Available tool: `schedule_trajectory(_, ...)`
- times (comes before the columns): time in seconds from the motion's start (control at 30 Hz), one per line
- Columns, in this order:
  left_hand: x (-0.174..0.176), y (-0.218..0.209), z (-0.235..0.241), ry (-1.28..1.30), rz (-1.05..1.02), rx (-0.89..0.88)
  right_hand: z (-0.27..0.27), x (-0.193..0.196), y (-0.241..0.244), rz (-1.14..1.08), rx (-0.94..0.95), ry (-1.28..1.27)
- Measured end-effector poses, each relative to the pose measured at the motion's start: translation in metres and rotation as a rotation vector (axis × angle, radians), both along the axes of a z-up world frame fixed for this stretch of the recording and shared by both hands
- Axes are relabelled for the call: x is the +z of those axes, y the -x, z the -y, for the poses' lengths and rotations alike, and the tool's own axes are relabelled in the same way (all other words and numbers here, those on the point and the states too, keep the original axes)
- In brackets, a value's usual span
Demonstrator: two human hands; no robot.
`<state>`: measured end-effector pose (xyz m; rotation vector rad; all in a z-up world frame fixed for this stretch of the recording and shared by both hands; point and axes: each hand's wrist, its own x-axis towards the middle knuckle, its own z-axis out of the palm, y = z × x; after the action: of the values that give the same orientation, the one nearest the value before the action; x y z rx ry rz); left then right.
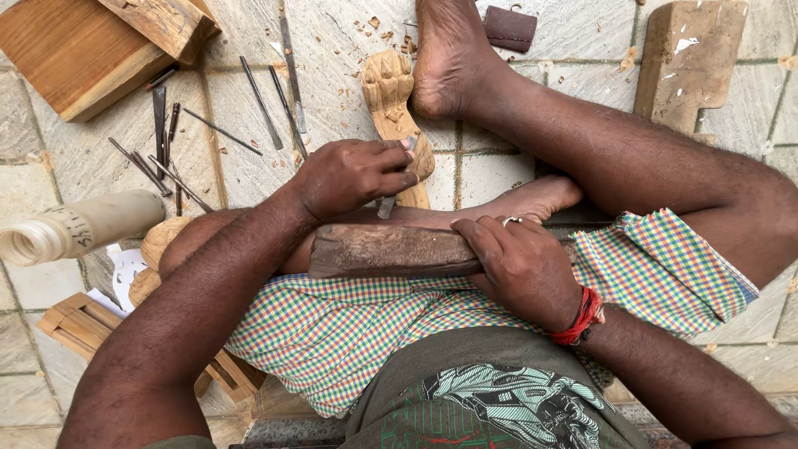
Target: The person carves a wooden piece using a chisel and a wooden mallet while sitting on the floor. They repeatedly strike the chisel to shape the wood, occasionally adjusting the piece and switching tools.
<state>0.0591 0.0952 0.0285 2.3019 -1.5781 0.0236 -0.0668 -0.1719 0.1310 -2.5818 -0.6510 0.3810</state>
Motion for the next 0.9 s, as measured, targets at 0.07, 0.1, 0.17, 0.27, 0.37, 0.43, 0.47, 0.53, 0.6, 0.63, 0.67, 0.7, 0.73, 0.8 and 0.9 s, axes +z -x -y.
schedule_trajectory(0.07,-0.004,-0.003,0.003,-0.004,0.01,-0.014,-0.001,0.0,-0.001,0.083,0.017,-0.037)
schedule_trajectory(0.1,-0.006,-0.004,0.005,0.005,0.043,-0.031,-0.003,0.001,0.001,0.123,0.024,-0.053)
schedule_trajectory(0.17,-0.008,-0.008,0.006,0.021,0.116,-0.06,-0.006,0.001,0.001,0.07,-0.017,0.045)
schedule_trajectory(0.27,-0.006,-0.011,0.002,0.022,0.009,-0.061,-0.009,0.001,0.0,0.074,-0.028,0.013)
schedule_trajectory(0.37,-0.005,-0.008,0.004,0.012,-0.021,-0.016,-0.008,-0.001,0.004,0.064,-0.026,0.048)
schedule_trajectory(0.43,-0.004,-0.01,0.005,0.005,-0.017,-0.03,-0.006,-0.004,0.002,0.091,-0.041,0.065)
schedule_trajectory(0.47,-0.004,-0.01,0.004,-0.001,-0.018,-0.035,-0.005,-0.006,0.001,0.116,-0.058,0.043)
schedule_trajectory(0.53,-0.006,-0.009,0.004,0.002,0.001,-0.03,-0.002,-0.009,0.001,0.144,-0.048,0.005)
schedule_trajectory(0.6,-0.01,-0.008,0.004,-0.006,0.035,-0.046,0.002,-0.012,0.001,0.15,0.0,-0.023)
schedule_trajectory(0.63,-0.012,-0.008,0.005,-0.016,0.06,-0.062,0.003,-0.014,0.001,0.132,-0.008,0.023)
schedule_trajectory(0.67,-0.013,-0.009,0.006,-0.026,0.088,-0.079,0.003,-0.016,0.001,0.117,-0.016,0.069)
schedule_trajectory(0.7,-0.014,-0.009,0.007,-0.02,0.11,-0.09,0.004,-0.017,0.001,0.101,-0.023,0.115)
schedule_trajectory(0.73,-0.014,-0.01,0.006,-0.019,0.135,-0.098,0.004,-0.018,0.0,0.112,-0.015,0.082)
schedule_trajectory(0.8,-0.015,-0.009,0.003,-0.017,0.14,-0.089,0.005,-0.019,0.0,0.124,0.003,0.014)
schedule_trajectory(0.9,-0.015,-0.005,0.003,-0.013,0.103,-0.053,0.005,-0.022,0.001,0.156,0.018,0.091)
